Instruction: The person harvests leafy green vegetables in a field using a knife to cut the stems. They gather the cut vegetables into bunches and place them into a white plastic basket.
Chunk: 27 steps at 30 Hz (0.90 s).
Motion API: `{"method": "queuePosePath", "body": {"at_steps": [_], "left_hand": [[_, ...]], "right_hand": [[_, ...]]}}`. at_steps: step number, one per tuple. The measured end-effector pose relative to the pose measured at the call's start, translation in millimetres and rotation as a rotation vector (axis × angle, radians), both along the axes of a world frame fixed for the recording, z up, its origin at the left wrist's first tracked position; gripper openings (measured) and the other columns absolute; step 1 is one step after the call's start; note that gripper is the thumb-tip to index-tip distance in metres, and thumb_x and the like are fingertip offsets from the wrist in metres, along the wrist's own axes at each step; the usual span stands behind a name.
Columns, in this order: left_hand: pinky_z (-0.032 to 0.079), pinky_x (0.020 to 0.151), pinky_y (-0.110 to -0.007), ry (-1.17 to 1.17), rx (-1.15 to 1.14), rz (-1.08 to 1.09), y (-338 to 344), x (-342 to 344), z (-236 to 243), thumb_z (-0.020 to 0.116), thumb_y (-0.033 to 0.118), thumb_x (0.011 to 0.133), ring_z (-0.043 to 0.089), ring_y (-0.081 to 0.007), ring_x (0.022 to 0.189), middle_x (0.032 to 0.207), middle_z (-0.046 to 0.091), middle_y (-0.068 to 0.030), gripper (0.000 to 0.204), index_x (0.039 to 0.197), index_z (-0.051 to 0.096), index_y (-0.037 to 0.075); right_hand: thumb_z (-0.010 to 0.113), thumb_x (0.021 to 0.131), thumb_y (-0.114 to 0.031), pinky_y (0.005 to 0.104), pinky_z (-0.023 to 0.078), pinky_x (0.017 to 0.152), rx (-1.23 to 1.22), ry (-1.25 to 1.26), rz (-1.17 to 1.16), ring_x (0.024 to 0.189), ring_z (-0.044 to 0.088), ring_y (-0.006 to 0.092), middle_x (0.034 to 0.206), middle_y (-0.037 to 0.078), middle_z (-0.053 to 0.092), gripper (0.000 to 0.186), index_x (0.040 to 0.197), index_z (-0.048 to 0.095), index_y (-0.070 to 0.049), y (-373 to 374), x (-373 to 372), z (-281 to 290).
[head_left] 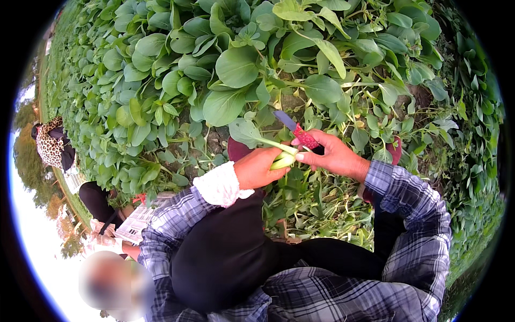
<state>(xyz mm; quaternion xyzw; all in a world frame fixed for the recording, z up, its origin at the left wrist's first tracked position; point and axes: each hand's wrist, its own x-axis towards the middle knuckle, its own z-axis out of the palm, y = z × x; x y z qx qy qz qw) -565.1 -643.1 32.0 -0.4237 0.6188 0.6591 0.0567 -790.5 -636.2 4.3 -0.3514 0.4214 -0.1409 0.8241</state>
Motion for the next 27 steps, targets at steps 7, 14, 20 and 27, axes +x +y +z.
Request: {"method": "queuePosePath", "body": {"at_steps": [7, 14, 20, 27], "left_hand": [[0.049, 0.073, -0.044, -0.145, -0.151, -0.199, 4.6, -3.4, -0.3, 0.067, 0.023, 0.08, 0.062, -0.0396, 0.084, 0.089, 0.064, -0.0203, 0.037, 0.109, 0.056, 0.002], [0.05, 0.081, -0.037, -0.001, -0.401, -0.388, -27.0, -22.5, 32.5, 0.069, 0.002, 0.066, 0.057, -0.0314, 0.102, 0.114, 0.053, -0.0103, 0.051, 0.115, 0.055, 0.002], [0.054, 0.073, -0.035, -0.614, -1.03, -0.557, -59.1, -15.3, -3.5, 0.063, 0.003, 0.071, 0.062, -0.0273, 0.1, 0.13, 0.046, -0.0184, 0.045, 0.116, 0.058, 0.006], [0.054, 0.064, -0.03, -0.692, -1.255, -0.565, -60.2, 7.4, -35.2, 0.059, 0.006, 0.072, 0.064, -0.0215, 0.09, 0.14, 0.035, -0.0228, 0.043, 0.115, 0.056, 0.003]], "right_hand": [[0.063, 0.09, -0.016, 0.0235, 0.048, 0.058, 0.017, -0.055, -0.154, 0.063, 0.057, 0.0078, 0.083, 0.001, 0.057, 0.02, 0.102, 0.052, -0.004, 18.2, 16.8, -16.1], [0.047, 0.096, -0.021, 0.0445, 0.049, 0.074, -0.535, 0.472, 0.551, 0.081, 0.06, 0.0373, 0.096, 0.02, 0.056, 0.025, 0.108, 0.049, 0.0, 22.9, -27.6, -40.7], [0.044, 0.097, -0.018, 0.0458, 0.046, 0.078, -0.561, 0.463, 0.13, 0.088, 0.056, 0.0401, 0.094, 0.024, 0.052, 0.024, 0.107, 0.046, 0.004, 6.0, -3.9, -39.8], [0.043, 0.095, -0.011, 0.0466, 0.046, 0.08, -0.574, 0.512, -0.128, 0.093, 0.056, 0.0431, 0.103, 0.029, 0.054, 0.025, 0.113, 0.043, 0.006, -23.5, 45.1, -77.7]]}}
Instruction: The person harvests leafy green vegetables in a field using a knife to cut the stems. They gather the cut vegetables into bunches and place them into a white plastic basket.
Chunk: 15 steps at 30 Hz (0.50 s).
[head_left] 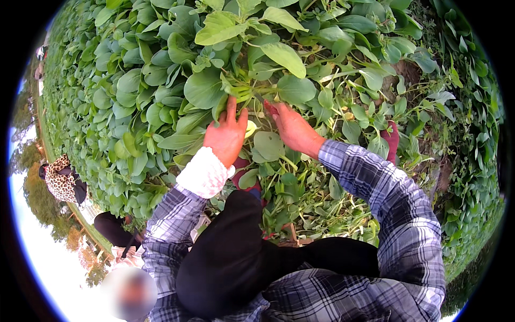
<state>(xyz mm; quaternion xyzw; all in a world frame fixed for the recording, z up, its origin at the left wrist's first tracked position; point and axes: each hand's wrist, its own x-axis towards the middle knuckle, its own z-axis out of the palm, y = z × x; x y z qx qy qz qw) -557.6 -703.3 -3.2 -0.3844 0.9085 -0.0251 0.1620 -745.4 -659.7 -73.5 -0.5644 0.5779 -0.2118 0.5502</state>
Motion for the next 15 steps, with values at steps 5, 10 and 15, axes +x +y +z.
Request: {"method": "queuePosePath", "body": {"at_steps": [5, 10, 15], "left_hand": [[0.055, 0.067, -0.032, -0.026, 0.088, 0.125, -4.4, 3.8, 3.7, 0.058, 0.002, 0.073, 0.066, -0.025, 0.081, 0.145, 0.029, -0.0215, 0.045, 0.118, 0.056, 0.004], [0.055, 0.074, -0.035, -0.071, 0.001, 0.098, 7.3, 16.1, -1.1, 0.059, 0.002, 0.073, 0.063, -0.0279, 0.094, 0.146, 0.028, -0.0173, 0.05, 0.123, 0.053, 0.005], [0.053, 0.08, -0.035, 0.047, 0.131, 0.224, 15.5, 21.6, -4.0, 0.059, 0.004, 0.073, 0.055, -0.0327, 0.11, 0.138, 0.04, -0.0135, 0.046, 0.12, 0.056, 0.005]], "right_hand": [[0.045, 0.093, -0.01, 0.0478, 0.047, 0.076, 0.055, 0.005, -0.106, 0.087, 0.058, 0.045, 0.104, 0.031, 0.053, 0.025, 0.111, 0.043, 0.006, -5.6, 7.2, -12.0], [0.045, 0.093, -0.01, 0.0492, 0.046, 0.074, 0.074, 0.065, -0.01, 0.083, 0.058, 0.0464, 0.095, 0.031, 0.056, 0.025, 0.112, 0.042, 0.006, 9.0, 2.9, -13.8], [0.044, 0.094, -0.01, 0.0501, 0.046, 0.072, 0.009, 0.089, -0.018, 0.081, 0.057, 0.047, 0.089, 0.031, 0.057, 0.025, 0.112, 0.04, 0.006, 12.8, 3.4, -20.7]]}}
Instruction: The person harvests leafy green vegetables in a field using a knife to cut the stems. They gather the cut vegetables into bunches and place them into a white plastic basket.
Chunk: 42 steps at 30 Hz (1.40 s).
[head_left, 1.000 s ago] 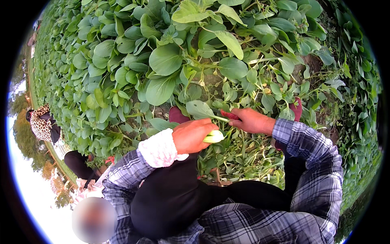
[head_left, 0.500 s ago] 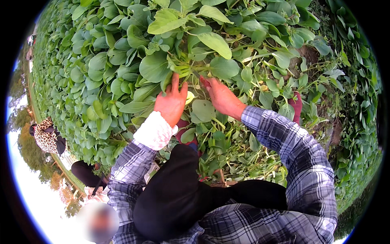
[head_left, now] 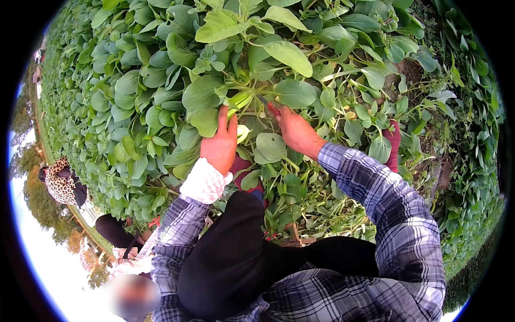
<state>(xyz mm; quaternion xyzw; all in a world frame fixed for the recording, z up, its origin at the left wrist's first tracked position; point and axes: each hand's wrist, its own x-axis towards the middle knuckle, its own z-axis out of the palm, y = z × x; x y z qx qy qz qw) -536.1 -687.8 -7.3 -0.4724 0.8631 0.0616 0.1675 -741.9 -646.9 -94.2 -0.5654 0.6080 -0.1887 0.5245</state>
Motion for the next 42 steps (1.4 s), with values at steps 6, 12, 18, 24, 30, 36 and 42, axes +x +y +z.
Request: {"method": "queuePosePath", "body": {"at_steps": [6, 12, 18, 24, 30, 36, 42], "left_hand": [[0.052, 0.082, -0.037, 0.085, 0.009, 0.045, 1.8, 11.0, -1.2, 0.064, 0.006, 0.071, 0.055, -0.0347, 0.108, 0.133, 0.043, -0.012, 0.054, 0.124, 0.053, 0.007], [0.052, 0.081, -0.038, 0.077, 0.039, 0.085, 9.9, 14.6, -7.7, 0.069, 0.008, 0.068, 0.055, -0.0339, 0.109, 0.133, 0.042, -0.0122, 0.06, 0.126, 0.051, 0.007], [0.051, 0.083, -0.044, 0.101, 0.157, 0.16, 11.7, 15.4, -11.1, 0.074, 0.012, 0.067, 0.055, -0.0377, 0.108, 0.135, 0.039, -0.0181, 0.076, 0.136, 0.042, 0.013], [0.05, 0.085, -0.045, 0.124, 0.084, 0.085, 16.3, 23.8, -20.6, 0.073, 0.013, 0.069, 0.053, -0.0404, 0.109, 0.129, 0.043, -0.0221, 0.077, 0.139, 0.039, 0.013], [0.05, 0.085, -0.045, 0.193, 0.13, 0.133, 17.3, 36.4, -30.1, 0.072, 0.013, 0.071, 0.053, -0.0398, 0.109, 0.128, 0.046, -0.0211, 0.075, 0.138, 0.039, 0.012], [0.048, 0.09, -0.041, 0.323, 0.17, 0.196, 12.0, 34.9, -43.6, 0.073, 0.012, 0.069, 0.051, -0.0375, 0.115, 0.14, 0.038, -0.0156, 0.071, 0.133, 0.043, 0.007], [0.045, 0.095, -0.04, 0.385, 0.219, 0.305, 30.7, 34.8, -4.2, 0.076, 0.01, 0.067, 0.049, -0.0345, 0.118, 0.139, 0.042, -0.0137, 0.071, 0.131, 0.047, 0.008]], "right_hand": [[0.044, 0.086, -0.005, 0.048, 0.049, 0.073, 0.062, 0.059, 0.194, 0.086, 0.059, 0.0446, 0.102, 0.029, 0.056, 0.03, 0.115, 0.045, 0.003, -8.4, 1.5, 1.2], [0.045, 0.085, -0.004, 0.0462, 0.05, 0.071, 0.007, -0.033, 0.008, 0.086, 0.059, 0.0444, 0.092, 0.027, 0.059, 0.023, 0.106, 0.052, 0.002, -12.1, 10.1, -2.5], [0.045, 0.09, -0.009, 0.045, 0.049, 0.072, 0.023, 0.027, 0.015, 0.086, 0.059, 0.0438, 0.089, 0.026, 0.06, 0.021, 0.105, 0.053, 0.003, -15.4, 19.0, -8.7], [0.044, 0.093, -0.013, 0.0414, 0.048, 0.08, 0.02, 0.005, -0.014, 0.095, 0.059, 0.0403, 0.104, 0.025, 0.059, 0.028, 0.115, 0.051, 0.002, -7.7, 30.8, -24.2], [0.037, 0.098, -0.023, 0.0389, 0.046, 0.084, 0.405, -0.177, -0.076, 0.104, 0.058, 0.0352, 0.12, 0.021, 0.056, 0.035, 0.123, 0.05, -0.002, -18.5, 39.7, -30.1], [0.038, 0.097, -0.025, 0.0384, 0.047, 0.082, 0.223, -0.465, -0.313, 0.096, 0.06, 0.0337, 0.1, 0.017, 0.063, 0.033, 0.115, 0.052, -0.001, -10.5, 49.8, -90.5], [0.053, 0.094, -0.034, 0.0332, 0.048, 0.056, 0.152, -0.096, -0.105, 0.064, 0.061, 0.0252, 0.095, 0.011, 0.061, 0.037, 0.111, 0.049, -0.002, -16.1, 25.0, -14.7]]}}
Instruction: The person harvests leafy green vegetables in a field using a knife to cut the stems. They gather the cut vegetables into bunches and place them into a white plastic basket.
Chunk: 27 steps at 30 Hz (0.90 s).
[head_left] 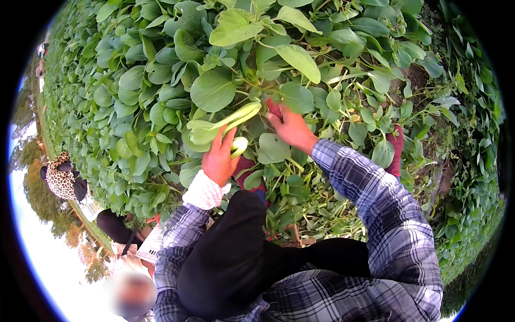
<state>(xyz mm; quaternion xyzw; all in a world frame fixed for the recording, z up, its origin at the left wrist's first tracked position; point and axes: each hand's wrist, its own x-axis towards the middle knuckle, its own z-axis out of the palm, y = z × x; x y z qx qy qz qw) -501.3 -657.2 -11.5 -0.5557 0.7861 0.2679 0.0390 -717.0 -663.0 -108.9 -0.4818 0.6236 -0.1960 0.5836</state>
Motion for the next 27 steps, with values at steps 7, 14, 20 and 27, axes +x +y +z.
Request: {"method": "queuePosePath", "body": {"at_steps": [7, 14, 20, 27], "left_hand": [[0.043, 0.094, -0.041, 0.029, -0.224, -0.298, 12.2, -8.7, 24.4, 0.072, 0.006, 0.067, 0.053, -0.0331, 0.113, 0.142, 0.04, -0.0156, 0.066, 0.129, 0.051, 0.004], [0.05, 0.08, -0.038, 0.165, 0.5, -0.256, 15.4, 8.9, 73.3, 0.067, 0.008, 0.076, 0.059, -0.0345, 0.1, 0.136, 0.044, -0.0183, 0.056, 0.129, 0.05, 0.005], [0.05, 0.086, -0.032, 0.426, 0.793, 0.037, -20.5, 2.7, 117.4, 0.067, 0.003, 0.079, 0.063, -0.0223, 0.1, 0.111, 0.065, -0.0136, 0.054, 0.13, 0.049, 0.004], [0.044, 0.09, -0.026, 0.713, 0.768, 0.225, -37.9, -38.4, 91.2, 0.065, 0.003, 0.083, 0.056, -0.011, 0.104, 0.121, 0.058, -0.0076, 0.06, 0.138, 0.04, 0.002]], "right_hand": [[0.067, 0.087, -0.032, 0.0184, 0.031, 0.044, 0.524, -0.901, -0.455, 0.066, 0.059, 0.008, 0.095, 0.003, 0.06, 0.044, 0.114, 0.043, -0.007, -9.6, -6.1, 51.7], [0.071, 0.081, -0.016, 0.0201, 0.034, 0.049, 0.433, -0.739, -0.304, 0.074, 0.056, 0.0075, 0.093, 0.001, 0.058, 0.045, 0.116, 0.044, -0.009, -3.7, -29.1, 57.0], [0.069, 0.083, -0.009, 0.0259, 0.043, 0.089, 0.109, -0.545, -0.101, 0.095, 0.05, 0.0072, 0.1, -0.002, 0.053, 0.036, 0.113, 0.05, -0.008, 11.4, -55.8, 65.1], [0.068, 0.085, -0.01, 0.0267, 0.044, 0.09, 0.073, -0.762, 0.002, 0.099, 0.051, 0.0085, 0.104, 0.001, 0.053, 0.038, 0.117, 0.047, -0.006, 13.0, -49.5, 110.6]]}}
